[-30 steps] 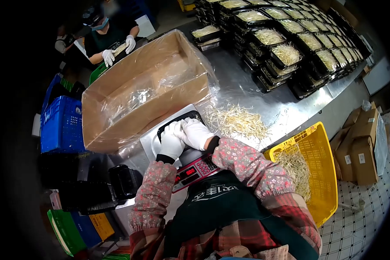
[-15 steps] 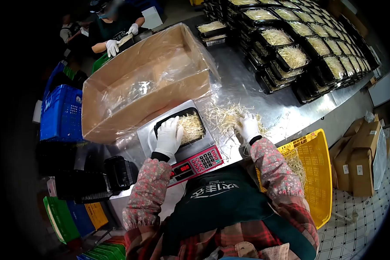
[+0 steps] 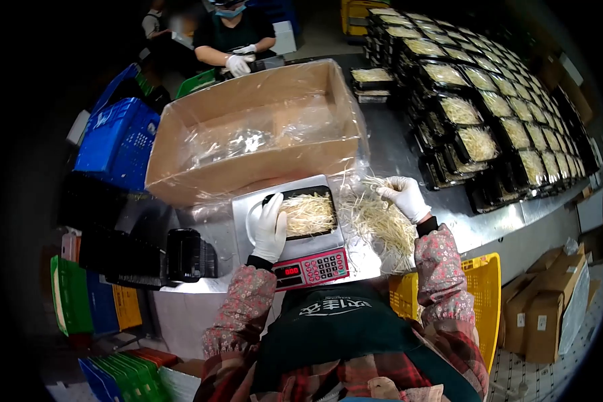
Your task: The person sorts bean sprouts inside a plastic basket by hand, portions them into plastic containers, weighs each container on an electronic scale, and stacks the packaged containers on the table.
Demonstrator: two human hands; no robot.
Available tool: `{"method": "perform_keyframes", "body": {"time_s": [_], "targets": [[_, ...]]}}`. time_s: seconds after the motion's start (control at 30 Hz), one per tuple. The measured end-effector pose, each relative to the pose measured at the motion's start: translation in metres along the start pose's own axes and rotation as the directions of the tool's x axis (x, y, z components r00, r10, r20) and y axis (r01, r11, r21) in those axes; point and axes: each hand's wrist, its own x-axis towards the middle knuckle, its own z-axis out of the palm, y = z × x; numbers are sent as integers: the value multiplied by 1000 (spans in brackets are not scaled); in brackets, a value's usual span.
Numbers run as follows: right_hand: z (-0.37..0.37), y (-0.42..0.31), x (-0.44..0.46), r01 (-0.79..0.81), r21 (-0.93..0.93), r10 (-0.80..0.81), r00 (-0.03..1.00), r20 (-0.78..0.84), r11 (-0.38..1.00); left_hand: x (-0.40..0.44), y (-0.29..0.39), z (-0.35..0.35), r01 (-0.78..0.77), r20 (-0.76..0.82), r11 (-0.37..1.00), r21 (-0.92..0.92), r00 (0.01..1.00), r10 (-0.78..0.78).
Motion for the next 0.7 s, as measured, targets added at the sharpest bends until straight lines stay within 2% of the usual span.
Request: {"method": "perform_keyframes", "body": {"time_s": [0.07, 0.1, 0.13, 0.17, 0.2, 0.23, 0.27, 0.33, 0.37, 0.4, 0.43, 0.47, 0.53, 0.57, 0.6, 0.63, 0.7], "targets": [[19, -43, 5, 84, 13, -85, 994, 72, 996, 1, -22, 4, 95, -104, 965, -244, 987, -124], [34, -64, 6, 178, 66, -184, 977, 105, 982, 5, -11, -1, 156, -141, 879, -450, 960, -242], [48, -82, 6, 320, -58, -312, 942, 123, 946, 0, -21, 9, 188, -116, 718, -670, 929, -351], [64, -97, 8, 392, -106, -373, 913, 165, 914, -1, -19, 10, 204, -78, 561, -802, 896, -436], [81, -107, 9, 462, -153, -430, 880, 202, 873, 0, -17, 11, 196, -24, 379, -904, 864, -503], [100, -104, 14, 600, -216, -560, 799, 220, 770, 0, -18, 10, 205, -4, 360, -910, 865, -501], [122, -99, 16, 655, -350, -595, 755, 274, 670, 0, -19, 9, 213, 18, 339, -916, 868, -497], [161, -71, 27, 723, -445, -484, 687, 541, 529, 0, -26, 16, 232, 11, 376, -897, 863, -506], [173, -62, 23, 735, -463, -511, 678, 528, 496, -4, -35, 13, 212, -76, 707, -674, 933, -352], [180, -63, 17, 745, -481, -537, 667, 516, 463, -5, -39, 7, 129, -92, 927, -352, 981, -172], [178, -64, 16, 734, -491, -494, 679, 543, 469, -6, -41, 5, 42, -131, 981, -188, 989, -68], [169, -64, 17, 712, -450, -459, 697, 551, 539, -7, -42, 6, 56, -130, 980, -189, 988, -82], [138, -88, 12, 603, -448, -335, 770, 543, 660, -5, -47, 8, 114, -111, 860, -498, 975, -194], [120, -96, 15, 598, -403, -366, 773, 518, 693, -5, -55, 16, 181, -74, 644, -744, 934, -349], [102, -101, 16, 593, -356, -395, 777, 490, 722, -1, -44, 2, 250, -15, 540, -803, 899, -438], [85, -105, 14, 520, -338, -366, 828, 425, 785, -3, -61, -7, 248, -44, 782, -572, 943, -331], [56, -89, 17, 404, -287, -319, 899, 301, 868, -4, -85, -21, 375, 23, 729, -572, 896, -443]]}}
